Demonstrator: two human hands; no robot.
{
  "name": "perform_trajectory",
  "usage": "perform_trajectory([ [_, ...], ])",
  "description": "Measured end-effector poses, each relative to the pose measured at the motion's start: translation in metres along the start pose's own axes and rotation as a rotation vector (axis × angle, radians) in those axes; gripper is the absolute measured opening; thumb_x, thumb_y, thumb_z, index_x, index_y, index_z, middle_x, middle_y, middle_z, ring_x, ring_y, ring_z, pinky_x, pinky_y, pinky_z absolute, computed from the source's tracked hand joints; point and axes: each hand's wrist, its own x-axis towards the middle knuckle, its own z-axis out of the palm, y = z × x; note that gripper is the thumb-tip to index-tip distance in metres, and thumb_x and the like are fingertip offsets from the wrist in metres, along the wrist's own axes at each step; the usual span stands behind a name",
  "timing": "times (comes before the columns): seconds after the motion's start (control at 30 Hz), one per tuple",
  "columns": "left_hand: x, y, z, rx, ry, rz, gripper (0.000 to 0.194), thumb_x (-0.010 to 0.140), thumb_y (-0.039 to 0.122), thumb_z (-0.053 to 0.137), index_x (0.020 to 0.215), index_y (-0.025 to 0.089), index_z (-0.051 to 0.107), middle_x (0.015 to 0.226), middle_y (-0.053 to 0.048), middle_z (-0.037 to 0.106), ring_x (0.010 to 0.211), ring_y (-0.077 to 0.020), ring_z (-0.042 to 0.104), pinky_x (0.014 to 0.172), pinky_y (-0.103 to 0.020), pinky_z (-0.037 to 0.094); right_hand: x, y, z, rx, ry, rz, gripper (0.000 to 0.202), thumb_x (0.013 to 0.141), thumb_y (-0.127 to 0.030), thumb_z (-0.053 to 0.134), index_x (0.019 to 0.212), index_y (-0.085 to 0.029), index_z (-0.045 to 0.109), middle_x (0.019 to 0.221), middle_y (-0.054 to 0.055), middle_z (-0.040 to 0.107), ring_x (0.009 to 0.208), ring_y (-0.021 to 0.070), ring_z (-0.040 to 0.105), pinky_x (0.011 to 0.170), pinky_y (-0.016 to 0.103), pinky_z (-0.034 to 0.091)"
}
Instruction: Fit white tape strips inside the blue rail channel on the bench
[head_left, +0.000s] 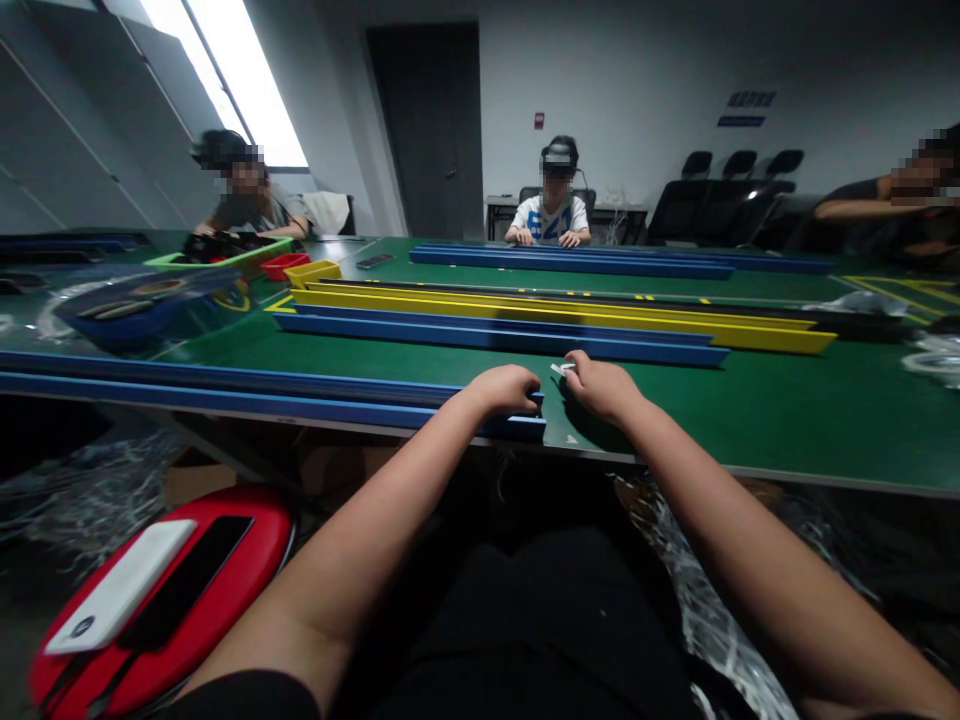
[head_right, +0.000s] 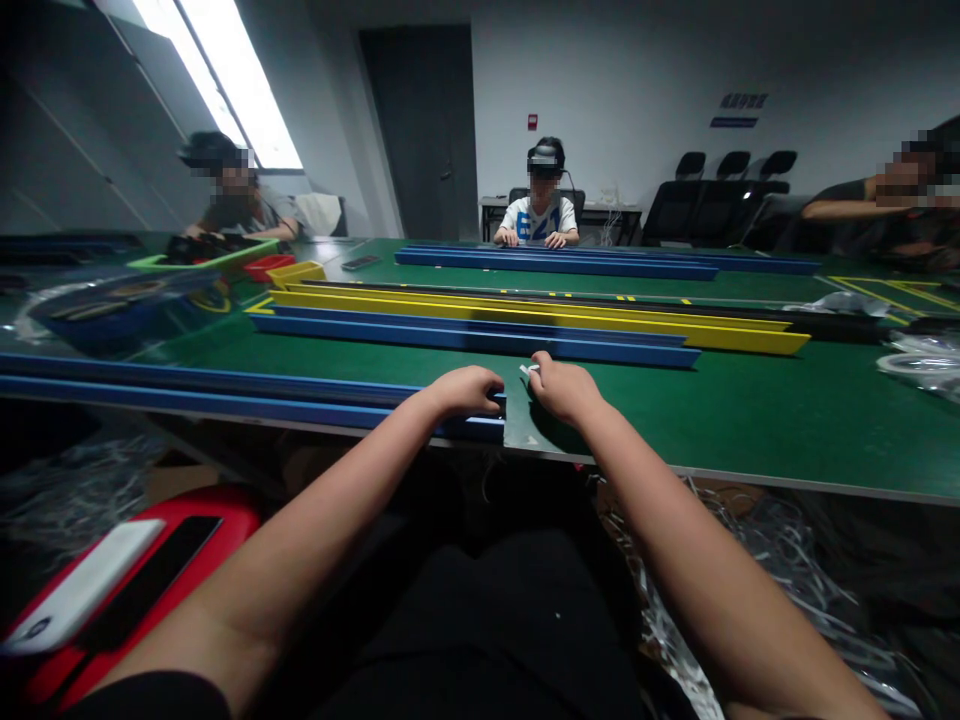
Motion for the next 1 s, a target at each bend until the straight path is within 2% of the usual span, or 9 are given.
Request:
perform_trajectory([
  [0.1, -0.001, 0.000, -0.001, -0.030, -0.001, 0.008, 0.025, 0.075, 0.040, 0.063, 0.090, 0.023, 0.074, 0.084, -0.004, 0.073, 0.071, -0.0182, 0.062, 0.059, -0.028, 0.039, 0.023, -0.012, 0.003, 0.041, -0.007, -0.118, 0.045, 0.099, -0.043, 0.031, 0.130, -0.016, 0.050, 0.112, 0.015, 0.068, 0.098, 0.0239, 0.062, 0.083, 0.032, 0.038],
  [0.23, 0.000, -0.002, 0.000, -0.037, 0.002, 0.044, 0.029, 0.074, 0.038, 0.064, 0.097, 0.024, 0.074, 0.095, -0.005, 0.073, 0.082, -0.0206, 0.064, 0.065, -0.027, 0.044, 0.044, -0.032, 0.010, 0.068, -0.013, -0.201, 0.037, 0.097, -0.036, 0.038, 0.126, -0.020, 0.056, 0.113, 0.013, 0.066, 0.102, 0.0230, 0.057, 0.086, 0.032, 0.036],
  [0.37, 0.004, -0.006, 0.003, -0.043, -0.038, 0.063, 0.039, 0.073, 0.034, 0.063, 0.110, 0.027, 0.071, 0.104, -0.003, 0.073, 0.090, -0.0216, 0.065, 0.072, -0.027, 0.047, 0.047, -0.045, 0.017, 0.097, -0.008, -0.281, 0.034, 0.089, -0.029, 0.053, 0.122, -0.022, 0.061, 0.120, 0.011, 0.064, 0.109, 0.0241, 0.052, 0.089, 0.034, 0.034],
  [0.47, 0.004, -0.007, 0.004, -0.033, -0.039, 0.035, 0.041, 0.073, 0.037, 0.064, 0.113, 0.028, 0.070, 0.106, -0.003, 0.073, 0.092, -0.0223, 0.066, 0.073, -0.028, 0.048, 0.045, -0.044, 0.020, 0.148, 0.027, -0.333, 0.035, 0.086, -0.026, 0.056, 0.120, -0.025, 0.064, 0.130, 0.008, 0.061, 0.117, 0.0248, 0.048, 0.094, 0.037, 0.032],
  [0.57, 0.004, -0.006, 0.003, 0.018, -0.051, -0.016, 0.037, 0.073, 0.042, 0.064, 0.105, 0.026, 0.072, 0.096, -0.005, 0.074, 0.084, -0.0229, 0.067, 0.068, -0.028, 0.048, 0.041, -0.036, 0.024, 0.368, 0.129, -0.197, 0.032, 0.089, -0.023, 0.050, 0.116, -0.024, 0.067, 0.123, 0.008, 0.065, 0.113, 0.0230, 0.052, 0.095, 0.037, 0.035],
  [0.63, 0.004, -0.005, 0.002, 0.051, -0.068, -0.037, 0.035, 0.073, 0.045, 0.063, 0.100, 0.025, 0.072, 0.088, -0.006, 0.074, 0.079, -0.0233, 0.068, 0.064, -0.029, 0.047, 0.035, -0.032, 0.028, 0.507, 0.193, -0.061, 0.036, 0.089, -0.020, 0.043, 0.117, -0.020, 0.066, 0.117, 0.010, 0.067, 0.105, 0.0199, 0.057, 0.091, 0.033, 0.040],
  [0.7, 0.005, -0.004, 0.002, 0.074, -0.079, -0.038, 0.036, 0.074, 0.048, 0.062, 0.098, 0.024, 0.072, 0.086, -0.007, 0.074, 0.077, -0.0238, 0.068, 0.064, -0.029, 0.047, 0.025, -0.031, 0.033, 0.577, 0.237, 0.005, 0.039, 0.089, -0.018, 0.038, 0.119, -0.018, 0.063, 0.113, 0.010, 0.068, 0.099, 0.0176, 0.060, 0.088, 0.031, 0.043],
  [0.87, 0.005, 0.001, 0.001, 0.083, -0.105, -0.035, 0.042, 0.078, 0.054, 0.058, 0.104, 0.025, 0.072, 0.094, -0.008, 0.074, 0.082, -0.0236, 0.068, 0.070, -0.029, 0.048, -0.004, -0.043, 0.047, 0.839, 0.326, 0.063, 0.034, 0.093, -0.032, 0.038, 0.109, -0.019, 0.066, 0.106, 0.007, 0.071, 0.096, 0.0176, 0.064, 0.088, 0.032, 0.047],
  [1.0, 0.002, 0.001, -0.005, 0.016, -0.118, -0.024, 0.038, 0.079, 0.050, 0.058, 0.102, 0.024, 0.072, 0.094, -0.006, 0.075, 0.082, -0.0213, 0.068, 0.071, -0.027, 0.047, -0.011, -0.049, 0.046, 0.871, 0.320, 0.021, 0.036, 0.095, -0.040, 0.038, 0.106, -0.020, 0.067, 0.103, 0.005, 0.072, 0.095, 0.0173, 0.064, 0.086, 0.030, 0.047],
])
